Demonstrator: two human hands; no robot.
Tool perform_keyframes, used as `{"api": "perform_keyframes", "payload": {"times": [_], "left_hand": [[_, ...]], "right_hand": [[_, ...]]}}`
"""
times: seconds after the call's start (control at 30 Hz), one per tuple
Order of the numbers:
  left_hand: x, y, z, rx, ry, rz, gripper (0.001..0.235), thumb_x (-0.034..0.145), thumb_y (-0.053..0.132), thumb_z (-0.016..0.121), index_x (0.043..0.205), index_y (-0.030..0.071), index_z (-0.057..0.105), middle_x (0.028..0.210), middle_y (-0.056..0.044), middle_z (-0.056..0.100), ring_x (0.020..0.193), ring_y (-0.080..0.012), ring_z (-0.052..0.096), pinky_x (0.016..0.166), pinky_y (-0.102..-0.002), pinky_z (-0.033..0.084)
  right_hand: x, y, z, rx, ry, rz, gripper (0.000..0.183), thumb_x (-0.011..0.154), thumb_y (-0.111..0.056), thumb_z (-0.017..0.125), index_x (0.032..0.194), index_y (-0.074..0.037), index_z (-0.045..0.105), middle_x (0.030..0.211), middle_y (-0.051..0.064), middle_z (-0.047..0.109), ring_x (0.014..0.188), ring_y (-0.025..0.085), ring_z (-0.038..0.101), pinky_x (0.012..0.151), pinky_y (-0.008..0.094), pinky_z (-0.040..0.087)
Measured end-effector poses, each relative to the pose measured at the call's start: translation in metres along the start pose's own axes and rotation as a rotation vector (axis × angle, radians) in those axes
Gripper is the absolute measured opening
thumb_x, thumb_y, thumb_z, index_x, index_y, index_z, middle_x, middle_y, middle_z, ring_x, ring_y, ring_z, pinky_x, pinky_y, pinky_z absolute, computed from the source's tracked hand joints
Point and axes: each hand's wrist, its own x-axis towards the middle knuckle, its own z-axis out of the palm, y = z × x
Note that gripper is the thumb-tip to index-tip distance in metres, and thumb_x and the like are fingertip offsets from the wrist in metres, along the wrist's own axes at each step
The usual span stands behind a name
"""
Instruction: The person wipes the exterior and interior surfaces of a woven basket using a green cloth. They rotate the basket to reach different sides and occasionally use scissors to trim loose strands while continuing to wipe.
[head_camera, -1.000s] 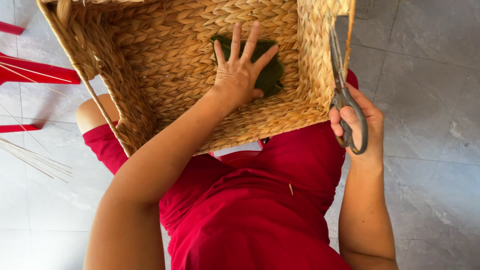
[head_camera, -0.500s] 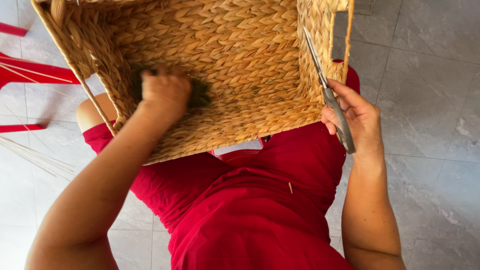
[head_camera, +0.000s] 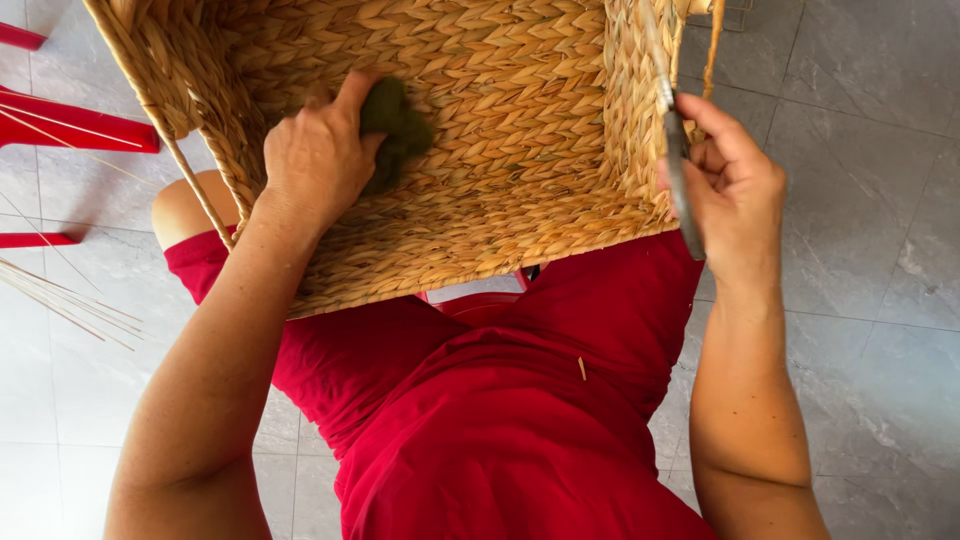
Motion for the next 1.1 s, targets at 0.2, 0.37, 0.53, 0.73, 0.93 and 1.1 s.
{"api": "perform_keyframes", "payload": {"times": [0.2,0.37,0.53,0.73,0.93,1.1], "left_hand": [[0.014,0.025,0.007,-0.03,-0.012,0.237,0.056,0.084,0.034,0.079,0.135,0.022,0.059,0.128,-0.02,0.059,0.1,-0.0435,0.068,0.082,-0.055,0.057],[0.031,0.048,0.042,0.334,-0.056,0.3,0.051,0.084,0.025,0.077,0.133,0.023,0.062,0.13,-0.023,0.055,0.124,-0.0451,0.054,0.096,-0.065,0.047],[0.033,0.05,0.061,0.321,-0.081,0.272,0.06,0.082,0.031,0.08,0.137,0.024,0.059,0.132,-0.022,0.05,0.125,-0.0439,0.05,0.097,-0.064,0.045],[0.034,0.045,0.058,0.302,-0.071,0.258,0.072,0.08,0.037,0.082,0.145,0.027,0.054,0.131,-0.021,0.049,0.126,-0.0413,0.049,0.096,-0.063,0.045],[0.034,0.044,0.061,0.3,-0.061,0.257,0.073,0.079,0.04,0.083,0.144,0.029,0.053,0.131,-0.02,0.048,0.127,-0.0412,0.047,0.096,-0.062,0.045],[0.035,0.044,0.061,0.299,-0.063,0.257,0.072,0.079,0.04,0.083,0.143,0.029,0.054,0.132,-0.02,0.047,0.126,-0.0411,0.048,0.095,-0.062,0.046]], "right_hand": [[-0.015,0.017,0.011,0.181,0.034,0.005,0.049,0.102,-0.003,0.071,0.149,-0.003,0.058,0.088,0.004,0.066,0.07,0.008,0.062,0.057,0.021,0.049],[-0.013,-0.02,0.019,-0.72,-0.16,0.173,0.048,0.092,-0.02,0.074,0.139,-0.016,0.065,0.08,0.009,0.072,0.066,0.021,0.068,0.057,0.037,0.054],[0.017,-0.037,0.039,-1.067,-0.367,0.339,0.042,0.095,-0.038,0.069,0.134,-0.024,0.068,0.076,0.014,0.075,0.072,0.031,0.071,0.074,0.048,0.055],[0.033,-0.025,0.049,-1.053,-0.384,0.332,0.047,0.096,-0.034,0.068,0.139,-0.015,0.062,0.067,0.005,0.07,0.06,0.027,0.069,0.064,0.042,0.055],[0.034,-0.016,0.054,-1.059,-0.342,0.297,0.047,0.094,-0.036,0.07,0.136,-0.017,0.065,0.059,0.005,0.065,0.06,0.022,0.066,0.063,0.042,0.052],[0.034,-0.015,0.055,-1.053,-0.342,0.329,0.049,0.094,-0.038,0.07,0.137,-0.016,0.064,0.058,0.005,0.065,0.059,0.024,0.067,0.062,0.043,0.054]]}}
